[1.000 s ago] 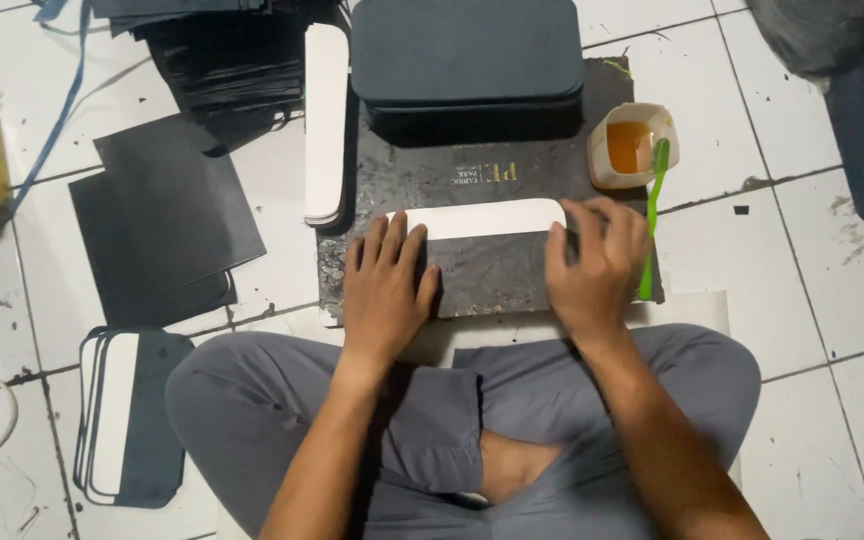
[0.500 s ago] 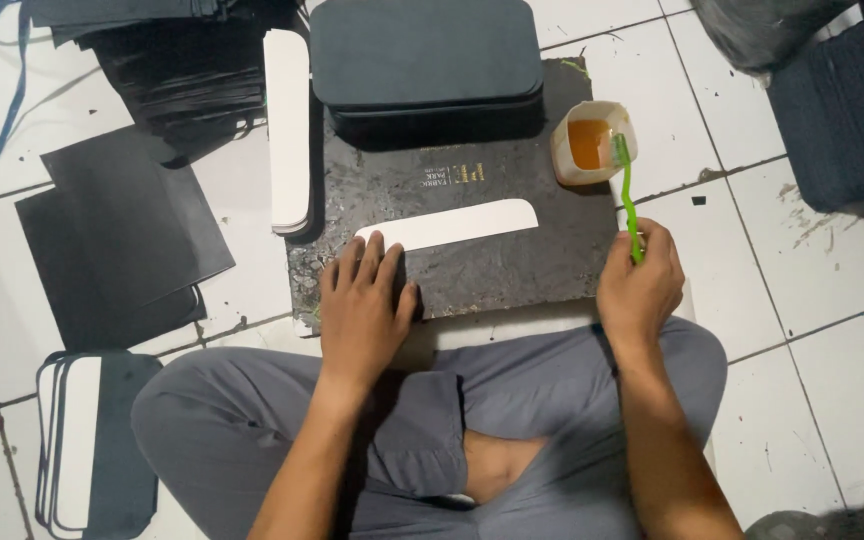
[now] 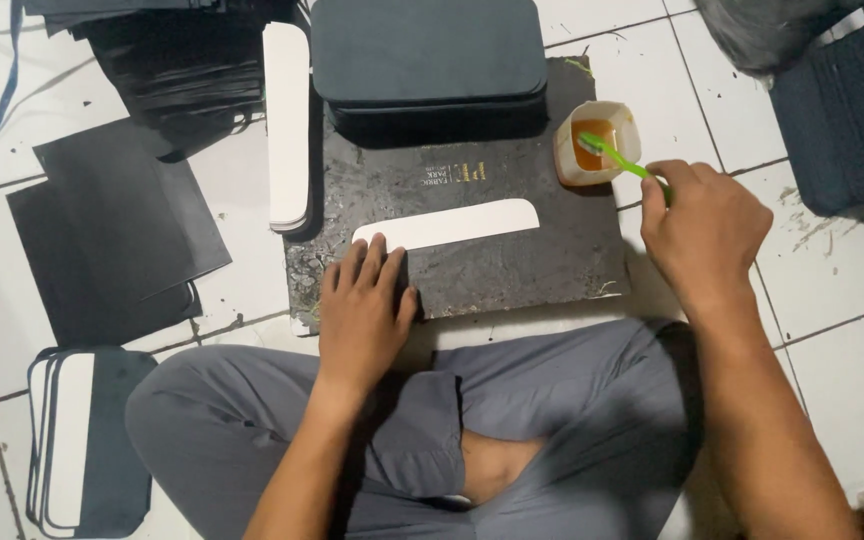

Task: The person sits on the floor and brushes glue from a cup onto white paper strips using a toothbrush, then presses a dark fabric piece onto the glued strip, smooths it by hand, and stacks the assembled pieces with a pile of finished ones.

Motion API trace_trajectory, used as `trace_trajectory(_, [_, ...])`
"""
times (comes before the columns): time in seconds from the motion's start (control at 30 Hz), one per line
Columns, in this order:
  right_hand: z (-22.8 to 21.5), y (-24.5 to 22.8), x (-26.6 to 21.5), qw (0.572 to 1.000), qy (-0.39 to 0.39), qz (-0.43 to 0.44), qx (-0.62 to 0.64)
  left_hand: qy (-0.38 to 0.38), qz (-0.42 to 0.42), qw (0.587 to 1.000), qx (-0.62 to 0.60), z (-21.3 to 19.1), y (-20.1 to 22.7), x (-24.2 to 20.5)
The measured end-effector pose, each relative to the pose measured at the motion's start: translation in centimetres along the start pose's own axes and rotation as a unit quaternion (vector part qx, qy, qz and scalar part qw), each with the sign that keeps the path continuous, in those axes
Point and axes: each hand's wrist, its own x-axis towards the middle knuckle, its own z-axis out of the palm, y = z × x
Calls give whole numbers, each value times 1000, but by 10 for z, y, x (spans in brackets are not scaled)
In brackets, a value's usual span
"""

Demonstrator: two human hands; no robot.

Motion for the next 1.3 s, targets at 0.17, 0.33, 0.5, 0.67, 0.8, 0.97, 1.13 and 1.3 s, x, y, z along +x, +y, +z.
trace_trajectory(0.17, [5,1,26,999,-16,-38,-30,1,-6,1000,-20,-4,1,5])
trace_trajectory(0.33, [-8,11,27,993,5,-84,-80,54,-26,996,-63,0,-4,12])
trace_trajectory(0.5, [-48,29,-6,977,36,-40,-208,24,-12,999,-26,5,-9,12])
trace_trajectory(0.67, [-47,29,-36,991,24,8,-134,39,-5,999,-19,3,-6,9])
trace_trajectory(0.8, [-26,27,-47,997,38,15,-64,34,-5,999,-36,3,-4,6])
trace_trajectory(0.97, [-20,22,-55,998,50,23,-2,52,-1,997,-59,-3,-1,6])
trace_trajectory(1.13, [-28,18,-61,994,44,48,92,53,-5,996,-78,-5,-3,7])
trace_trajectory(1.3, [-48,7,-59,938,2,171,301,18,-10,998,-55,3,-15,4])
